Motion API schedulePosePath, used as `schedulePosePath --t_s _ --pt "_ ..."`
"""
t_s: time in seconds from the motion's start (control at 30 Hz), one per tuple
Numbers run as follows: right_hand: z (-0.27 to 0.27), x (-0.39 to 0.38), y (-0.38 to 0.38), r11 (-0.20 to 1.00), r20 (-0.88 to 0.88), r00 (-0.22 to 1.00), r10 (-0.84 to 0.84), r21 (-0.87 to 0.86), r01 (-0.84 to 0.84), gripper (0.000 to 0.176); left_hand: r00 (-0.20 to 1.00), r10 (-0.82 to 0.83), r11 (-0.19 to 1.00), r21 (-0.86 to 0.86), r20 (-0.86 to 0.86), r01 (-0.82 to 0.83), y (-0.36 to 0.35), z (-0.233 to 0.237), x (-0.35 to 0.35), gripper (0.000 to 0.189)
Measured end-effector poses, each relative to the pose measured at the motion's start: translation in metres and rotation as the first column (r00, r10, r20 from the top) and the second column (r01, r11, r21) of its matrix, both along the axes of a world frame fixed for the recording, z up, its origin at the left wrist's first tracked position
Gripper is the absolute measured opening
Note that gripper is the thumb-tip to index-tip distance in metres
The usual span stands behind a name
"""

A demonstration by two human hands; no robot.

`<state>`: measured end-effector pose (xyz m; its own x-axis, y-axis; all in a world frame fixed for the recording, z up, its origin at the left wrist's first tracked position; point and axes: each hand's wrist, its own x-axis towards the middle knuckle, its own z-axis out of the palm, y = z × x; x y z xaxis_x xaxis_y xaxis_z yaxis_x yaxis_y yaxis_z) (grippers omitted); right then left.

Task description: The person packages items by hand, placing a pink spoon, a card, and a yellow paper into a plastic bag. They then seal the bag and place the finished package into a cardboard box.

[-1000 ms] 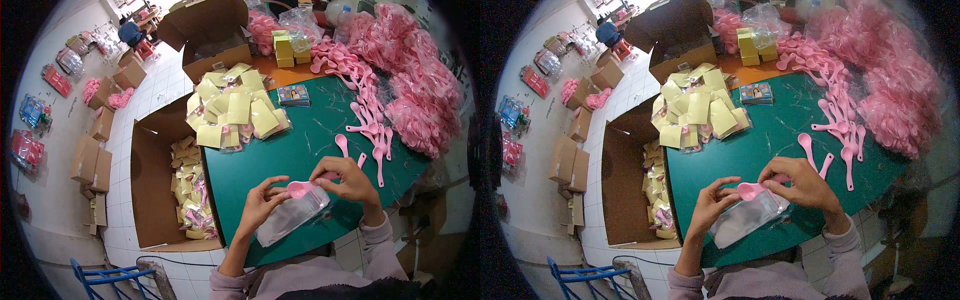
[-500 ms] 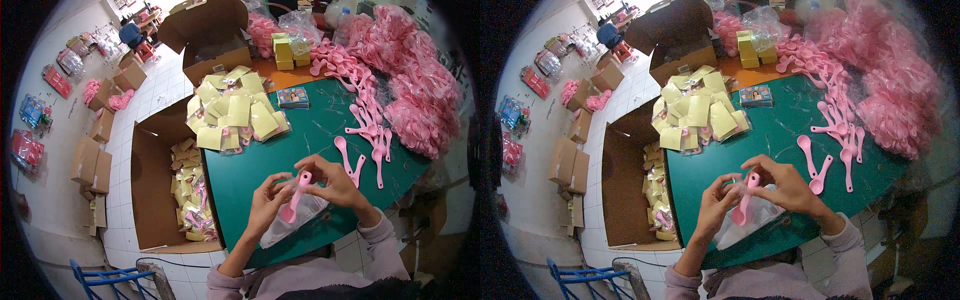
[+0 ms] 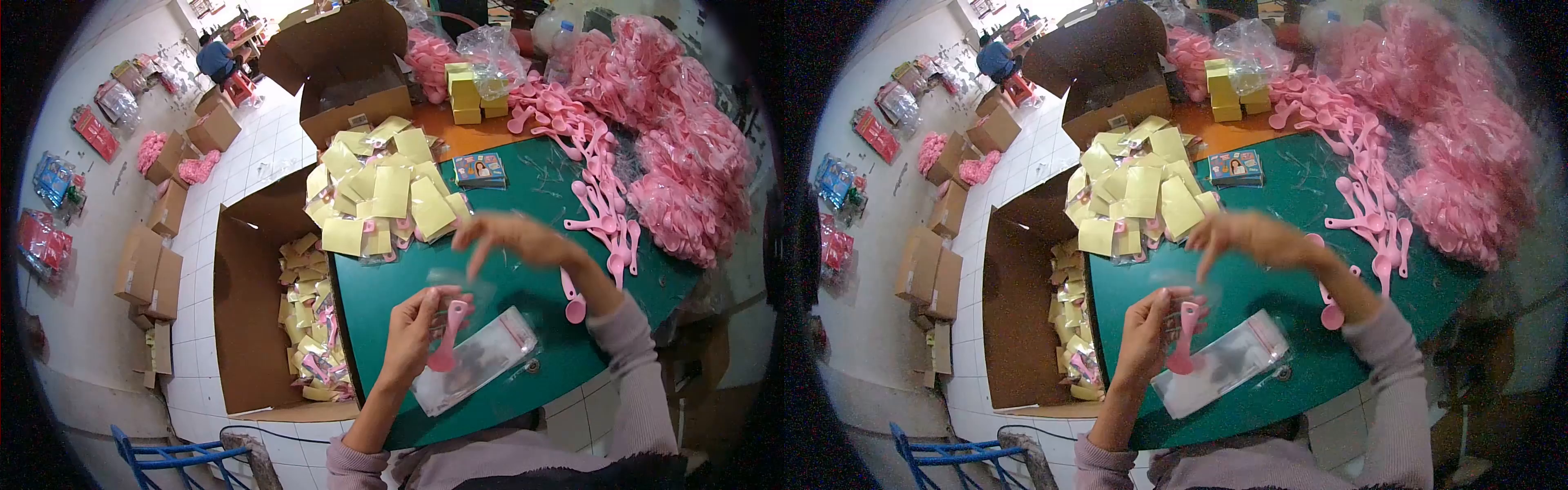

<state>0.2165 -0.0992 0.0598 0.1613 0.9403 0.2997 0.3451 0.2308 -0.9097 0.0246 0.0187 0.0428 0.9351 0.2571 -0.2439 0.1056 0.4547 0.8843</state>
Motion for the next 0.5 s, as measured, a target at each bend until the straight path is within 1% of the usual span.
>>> schedulePosePath --t_s 0.03,0.07,0.1,0.17,0.2,0.23,0.27,0.3,0.33,0.37,0.4,0.43,0.47,0.5 --pt "0.005 0.027 0.008 0.994 -0.101 0.994 -0.052 -0.103 0.042 0.026 1.000 0.002 1.000 0.001 -0.004 -0.002 0.000 0.001 0.000 0.036" --pt "0.001 0.053 0.018 0.899 0.160 0.916 -0.369 -0.187 0.395 0.027 0.999 0.041 0.999 -0.010 -0.004 -0.041 0.000 0.002 0.000 0.036" --pt "-0.012 0.079 0.030 0.689 0.423 0.682 -0.597 -0.166 0.706 0.029 0.997 0.079 0.997 -0.019 -0.002 -0.079 0.000 0.003 0.000 0.035" --pt "-0.066 0.139 0.038 0.456 0.620 0.377 -0.688 -0.035 0.890 0.035 0.998 0.056 0.998 0.007 0.008 -0.056 -0.001 0.000 -0.001 0.035" --pt "-0.079 0.148 0.038 0.457 0.616 0.378 -0.691 -0.033 0.889 0.035 0.999 0.031 0.999 0.030 0.017 -0.032 -0.001 -0.001 -0.002 0.035" --pt "-0.080 0.148 0.039 0.420 0.592 0.381 -0.710 -0.078 0.904 0.036 0.999 0.033 0.999 0.034 0.016 -0.033 0.000 -0.003 -0.003 0.035" --pt "-0.082 0.148 0.041 0.382 0.570 0.382 -0.727 -0.126 0.916 0.037 1.000 0.000 0.997 0.077 0.003 0.000 0.000 -0.004 -0.004 0.034" --pt "-0.083 0.149 0.041 0.384 0.571 0.385 -0.725 -0.129 0.914 0.037 0.999 -0.032 0.993 0.116 -0.011 0.033 0.000 -0.006 -0.004 0.034" --pt "-0.084 0.150 0.039 0.347 0.582 0.329 -0.743 -0.085 0.934 0.035 1.000 -0.020 0.982 0.189 -0.004 0.020 -0.001 -0.007 -0.003 0.034" --pt "-0.081 0.147 0.036 0.305 0.592 0.270 -0.760 -0.041 0.951 0.033 1.000 -0.024 0.983 0.183 -0.009 0.025 -0.001 -0.009 -0.003 0.034" --pt "-0.080 0.144 0.032 0.299 0.594 0.266 -0.759 -0.046 0.953 0.033 0.999 -0.036 0.972 0.233 0.003 0.034 -0.001 -0.012 -0.002 0.033" --pt "-0.075 0.141 0.029 0.298 0.559 0.255 -0.789 -0.014 0.954 0.032 0.999 -0.049 0.957 0.286 0.017 0.042 0.000 -0.014 -0.002 0.032" --pt "-0.068 0.138 0.027 0.299 0.523 0.245 -0.817 0.020 0.954 0.031 0.998 -0.053 0.957 0.285 0.019 0.046 0.000 -0.013 -0.001 0.032" --pt "-0.062 0.134 0.022 0.299 0.524 0.244 -0.816 0.022 0.954 0.031 0.999 -0.039 0.957 0.289 0.010 0.034 0.000 -0.011 -0.001 0.032"
